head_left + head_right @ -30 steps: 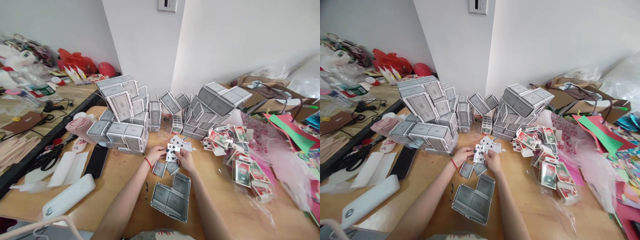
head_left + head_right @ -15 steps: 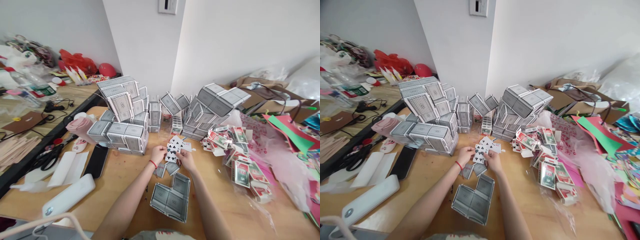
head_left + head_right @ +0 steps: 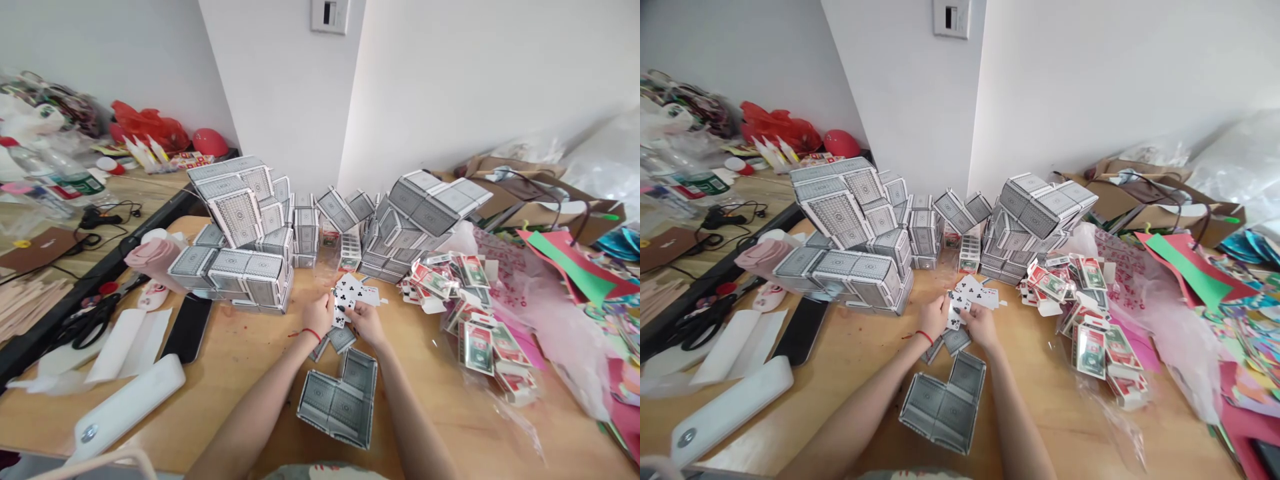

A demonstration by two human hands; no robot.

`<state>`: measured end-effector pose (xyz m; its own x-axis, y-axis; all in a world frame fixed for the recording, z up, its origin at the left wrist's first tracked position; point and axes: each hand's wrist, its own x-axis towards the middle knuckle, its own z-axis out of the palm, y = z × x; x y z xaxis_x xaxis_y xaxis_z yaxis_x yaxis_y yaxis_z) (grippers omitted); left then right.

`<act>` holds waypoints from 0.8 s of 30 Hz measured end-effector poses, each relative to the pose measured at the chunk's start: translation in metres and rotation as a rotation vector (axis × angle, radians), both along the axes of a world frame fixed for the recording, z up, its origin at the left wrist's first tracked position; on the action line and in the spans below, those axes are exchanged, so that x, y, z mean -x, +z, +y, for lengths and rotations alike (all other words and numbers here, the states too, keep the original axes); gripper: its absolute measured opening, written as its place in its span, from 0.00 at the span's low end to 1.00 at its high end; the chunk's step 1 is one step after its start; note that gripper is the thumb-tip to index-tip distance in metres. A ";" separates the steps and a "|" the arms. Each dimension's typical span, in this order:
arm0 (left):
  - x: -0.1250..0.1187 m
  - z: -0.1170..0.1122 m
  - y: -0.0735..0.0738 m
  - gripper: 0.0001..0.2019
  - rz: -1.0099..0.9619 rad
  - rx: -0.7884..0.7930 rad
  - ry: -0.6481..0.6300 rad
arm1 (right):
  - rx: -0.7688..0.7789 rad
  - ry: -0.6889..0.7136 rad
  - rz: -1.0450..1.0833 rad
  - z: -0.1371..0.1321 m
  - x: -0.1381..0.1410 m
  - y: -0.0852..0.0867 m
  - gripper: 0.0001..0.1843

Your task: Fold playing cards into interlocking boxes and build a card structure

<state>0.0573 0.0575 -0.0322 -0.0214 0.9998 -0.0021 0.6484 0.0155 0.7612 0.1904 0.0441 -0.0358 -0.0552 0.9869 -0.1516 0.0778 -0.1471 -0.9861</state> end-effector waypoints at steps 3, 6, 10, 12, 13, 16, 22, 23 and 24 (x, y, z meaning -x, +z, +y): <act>0.001 -0.001 -0.003 0.19 -0.006 -0.046 0.016 | 0.006 0.013 -0.024 -0.001 0.002 0.000 0.18; 0.001 -0.001 -0.005 0.19 -0.077 -0.069 0.041 | -0.008 -0.019 -0.082 -0.003 0.003 -0.001 0.20; 0.001 0.004 -0.005 0.20 -0.090 -0.026 0.054 | -0.026 -0.099 -0.129 -0.004 0.003 -0.003 0.21; 0.004 0.008 -0.005 0.22 -0.122 0.022 0.009 | -0.006 -0.101 -0.104 -0.003 0.002 -0.003 0.21; 0.006 0.009 -0.004 0.23 -0.156 0.052 -0.031 | 0.005 -0.102 -0.088 -0.003 0.001 -0.002 0.21; 0.016 0.011 -0.002 0.26 -0.268 0.120 -0.167 | 0.003 -0.108 -0.057 -0.002 -0.001 0.003 0.21; 0.029 0.008 0.001 0.14 -0.281 0.124 -0.374 | 0.001 -0.106 -0.098 -0.001 0.001 0.001 0.20; 0.029 0.008 0.001 0.13 -0.278 0.136 -0.360 | 0.011 -0.105 -0.113 -0.001 0.002 0.001 0.21; 0.029 0.008 0.001 0.13 -0.284 0.154 -0.342 | 0.016 -0.107 -0.124 0.000 0.002 0.003 0.20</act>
<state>0.0285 0.0654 -0.0317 0.3324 0.9368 -0.1090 0.4020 -0.0362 0.9149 0.1881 0.0442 -0.0327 0.0698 0.9836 -0.1665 0.1818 -0.1766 -0.9673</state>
